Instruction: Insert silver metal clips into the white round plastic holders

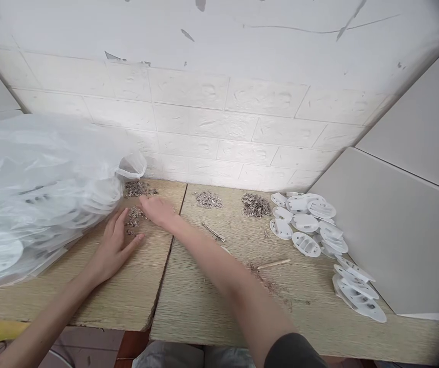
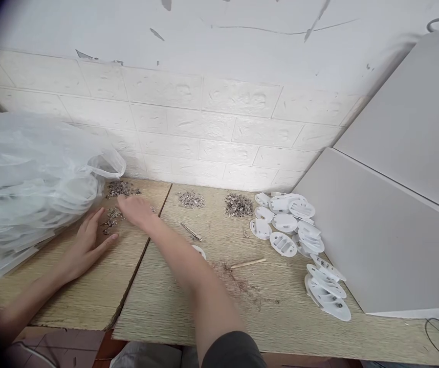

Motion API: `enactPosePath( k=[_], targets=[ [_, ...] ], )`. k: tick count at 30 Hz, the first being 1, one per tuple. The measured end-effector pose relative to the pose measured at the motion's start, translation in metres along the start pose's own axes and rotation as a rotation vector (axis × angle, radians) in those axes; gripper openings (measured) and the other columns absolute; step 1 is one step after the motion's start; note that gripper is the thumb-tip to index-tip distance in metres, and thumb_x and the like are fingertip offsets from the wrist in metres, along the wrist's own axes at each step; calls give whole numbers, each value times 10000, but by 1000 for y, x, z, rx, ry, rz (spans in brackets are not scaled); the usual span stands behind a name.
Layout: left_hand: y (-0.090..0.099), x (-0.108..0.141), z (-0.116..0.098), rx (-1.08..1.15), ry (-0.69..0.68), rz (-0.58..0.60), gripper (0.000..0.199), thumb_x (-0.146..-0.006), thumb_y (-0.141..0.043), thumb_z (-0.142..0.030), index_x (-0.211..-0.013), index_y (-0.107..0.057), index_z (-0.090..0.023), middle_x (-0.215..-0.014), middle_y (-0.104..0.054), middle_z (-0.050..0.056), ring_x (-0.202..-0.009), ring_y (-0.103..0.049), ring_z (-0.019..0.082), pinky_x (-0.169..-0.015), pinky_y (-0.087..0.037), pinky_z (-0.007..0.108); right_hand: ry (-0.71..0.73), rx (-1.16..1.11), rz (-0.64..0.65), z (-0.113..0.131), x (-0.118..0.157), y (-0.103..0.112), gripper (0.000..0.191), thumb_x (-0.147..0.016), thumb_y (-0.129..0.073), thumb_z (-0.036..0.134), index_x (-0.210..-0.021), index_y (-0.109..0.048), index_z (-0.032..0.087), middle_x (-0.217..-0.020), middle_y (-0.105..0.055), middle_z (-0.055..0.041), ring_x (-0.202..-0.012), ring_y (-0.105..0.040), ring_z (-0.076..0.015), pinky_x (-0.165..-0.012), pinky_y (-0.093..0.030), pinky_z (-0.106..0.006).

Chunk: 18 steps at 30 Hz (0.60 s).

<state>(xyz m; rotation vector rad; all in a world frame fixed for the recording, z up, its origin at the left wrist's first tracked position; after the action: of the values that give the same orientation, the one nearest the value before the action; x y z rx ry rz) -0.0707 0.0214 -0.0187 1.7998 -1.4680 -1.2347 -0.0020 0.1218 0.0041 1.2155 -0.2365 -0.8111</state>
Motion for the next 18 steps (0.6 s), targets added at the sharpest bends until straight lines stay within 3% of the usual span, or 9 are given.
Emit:
enactPosePath(
  k=[3, 6, 11, 15, 18],
  targets=[
    [-7, -3, 4, -108, 53, 70, 908, -861, -427, -628, -1522, -100, -99, -1562, -202, 226, -1452, -169, 356, -1146, -236, 537, -47, -90, -124, -12, -1, 26, 329, -1014, -323, 388, -940, -530, 142, -794, -644, -61, -672, -581, -151, -618, -454, -273],
    [-15, -7, 4, -210, 34, 124, 945, -847, -387, -669, -1513, -139, -46, -1556, -217, 240, -1456, -155, 356, -1156, -201, 536, -86, -260, -168, -37, 2, 58, 340, -1011, -331, 391, -871, -519, 145, -758, -616, -30, -608, -534, -108, -587, -438, -238],
    [-26, -14, 5, -294, 2, 187, 942, -846, -338, -683, -1497, -214, -13, -1549, -226, 235, -1453, -170, 350, -1161, -173, 544, -208, -16, -245, -112, 38, 113, 269, -988, -418, 338, -865, -556, 142, -773, -626, -43, -687, -551, -143, -649, -408, -258],
    [-28, -22, 2, -311, -4, 197, 929, -857, -318, -672, -1499, -205, -11, -1549, -229, 222, -1454, -170, 342, -1159, -181, 543, -327, 224, -104, -168, 75, 110, 219, -969, -464, 291, -871, -582, 135, -816, -650, -112, -698, -565, -180, -653, -395, -277],
    [-32, -28, -2, -323, -12, 235, 933, -859, -307, -678, -1508, -175, -20, -1562, -195, 208, -1458, -158, 331, -1165, -172, 529, -342, 236, -89, -185, 91, 103, 244, -963, -466, 289, -820, -596, 140, -786, -646, -114, -680, -560, -190, -648, -393, -287]
  ],
)
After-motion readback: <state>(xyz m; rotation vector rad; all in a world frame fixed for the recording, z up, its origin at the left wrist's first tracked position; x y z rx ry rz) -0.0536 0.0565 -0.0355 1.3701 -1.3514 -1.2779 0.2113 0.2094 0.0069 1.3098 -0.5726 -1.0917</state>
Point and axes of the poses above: each hand's wrist, its own x-axis away from the middle knuckle, its own y-axis out of the back of the hand, z = x × y, the point moved 9 cm from there along -x, towards the middle knuckle
